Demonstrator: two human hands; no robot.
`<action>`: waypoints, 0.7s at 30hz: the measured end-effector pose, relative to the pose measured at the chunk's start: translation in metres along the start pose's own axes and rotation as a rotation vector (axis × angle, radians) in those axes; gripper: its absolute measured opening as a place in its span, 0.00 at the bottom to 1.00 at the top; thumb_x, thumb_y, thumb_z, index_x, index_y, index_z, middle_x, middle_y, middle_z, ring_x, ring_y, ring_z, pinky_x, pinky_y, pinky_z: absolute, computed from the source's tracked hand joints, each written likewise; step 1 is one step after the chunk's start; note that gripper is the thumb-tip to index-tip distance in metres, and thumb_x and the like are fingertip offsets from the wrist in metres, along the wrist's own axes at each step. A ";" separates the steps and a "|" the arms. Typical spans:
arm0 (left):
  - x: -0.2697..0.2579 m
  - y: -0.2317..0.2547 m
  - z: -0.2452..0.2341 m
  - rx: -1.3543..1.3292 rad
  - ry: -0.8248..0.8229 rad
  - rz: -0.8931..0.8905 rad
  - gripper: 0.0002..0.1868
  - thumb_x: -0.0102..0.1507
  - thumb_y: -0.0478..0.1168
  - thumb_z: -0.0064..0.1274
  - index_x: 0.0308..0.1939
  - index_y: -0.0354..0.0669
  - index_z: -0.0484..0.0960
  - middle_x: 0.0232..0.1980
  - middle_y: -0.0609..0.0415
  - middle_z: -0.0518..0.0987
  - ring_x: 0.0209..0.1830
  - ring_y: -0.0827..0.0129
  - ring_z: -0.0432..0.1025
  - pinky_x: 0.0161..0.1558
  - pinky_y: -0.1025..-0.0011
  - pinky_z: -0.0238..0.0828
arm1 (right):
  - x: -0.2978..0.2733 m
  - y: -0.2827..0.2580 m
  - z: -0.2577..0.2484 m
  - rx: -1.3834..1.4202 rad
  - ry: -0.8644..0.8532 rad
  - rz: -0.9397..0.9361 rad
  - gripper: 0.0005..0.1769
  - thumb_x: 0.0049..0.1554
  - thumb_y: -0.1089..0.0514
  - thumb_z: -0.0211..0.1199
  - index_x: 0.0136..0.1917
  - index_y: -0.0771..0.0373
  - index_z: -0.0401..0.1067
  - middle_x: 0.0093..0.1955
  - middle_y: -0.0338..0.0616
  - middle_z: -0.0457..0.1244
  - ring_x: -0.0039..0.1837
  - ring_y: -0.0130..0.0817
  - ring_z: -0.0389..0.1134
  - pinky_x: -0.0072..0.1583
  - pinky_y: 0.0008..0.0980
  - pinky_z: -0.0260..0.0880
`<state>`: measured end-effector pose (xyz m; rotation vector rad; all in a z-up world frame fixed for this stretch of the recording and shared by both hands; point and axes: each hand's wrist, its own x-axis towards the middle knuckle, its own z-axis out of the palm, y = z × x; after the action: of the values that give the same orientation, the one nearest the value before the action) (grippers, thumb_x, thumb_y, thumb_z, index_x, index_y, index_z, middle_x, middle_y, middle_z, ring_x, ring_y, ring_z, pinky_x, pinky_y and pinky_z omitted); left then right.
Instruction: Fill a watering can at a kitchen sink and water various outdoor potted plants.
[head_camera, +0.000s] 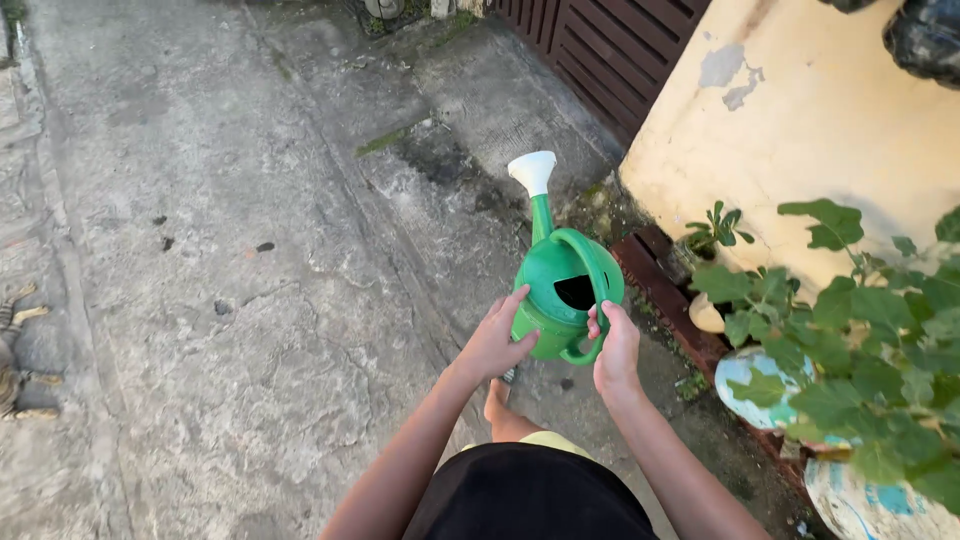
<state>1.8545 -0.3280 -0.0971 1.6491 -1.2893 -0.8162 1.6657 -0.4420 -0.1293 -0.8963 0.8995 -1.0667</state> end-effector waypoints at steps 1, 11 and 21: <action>0.032 -0.011 -0.004 0.030 -0.023 0.036 0.42 0.62 0.45 0.57 0.77 0.41 0.55 0.69 0.34 0.68 0.69 0.43 0.66 0.66 0.56 0.65 | 0.032 0.004 0.007 -0.007 0.006 0.018 0.12 0.63 0.55 0.54 0.42 0.64 0.70 0.40 0.38 0.62 0.40 0.26 0.56 0.45 0.29 0.57; 0.326 -0.029 -0.080 0.022 -0.061 -0.030 0.44 0.62 0.48 0.57 0.77 0.41 0.53 0.70 0.33 0.69 0.70 0.46 0.66 0.65 0.57 0.66 | 0.322 -0.020 0.100 -0.010 -0.029 0.077 0.15 0.66 0.53 0.53 0.43 0.65 0.69 0.37 0.38 0.59 0.39 0.27 0.56 0.44 0.30 0.56; 0.659 -0.055 -0.165 0.069 -0.393 0.075 0.33 0.63 0.47 0.56 0.71 0.42 0.67 0.67 0.40 0.74 0.62 0.51 0.73 0.62 0.58 0.71 | 0.616 -0.043 0.175 -0.088 0.265 0.029 0.23 0.67 0.48 0.45 0.37 0.62 0.67 0.31 0.38 0.60 0.33 0.26 0.53 0.41 0.29 0.55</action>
<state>2.1869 -0.9227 -0.0702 1.5292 -1.6541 -1.0978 1.9543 -1.0156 -0.1270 -0.8232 1.1842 -1.1449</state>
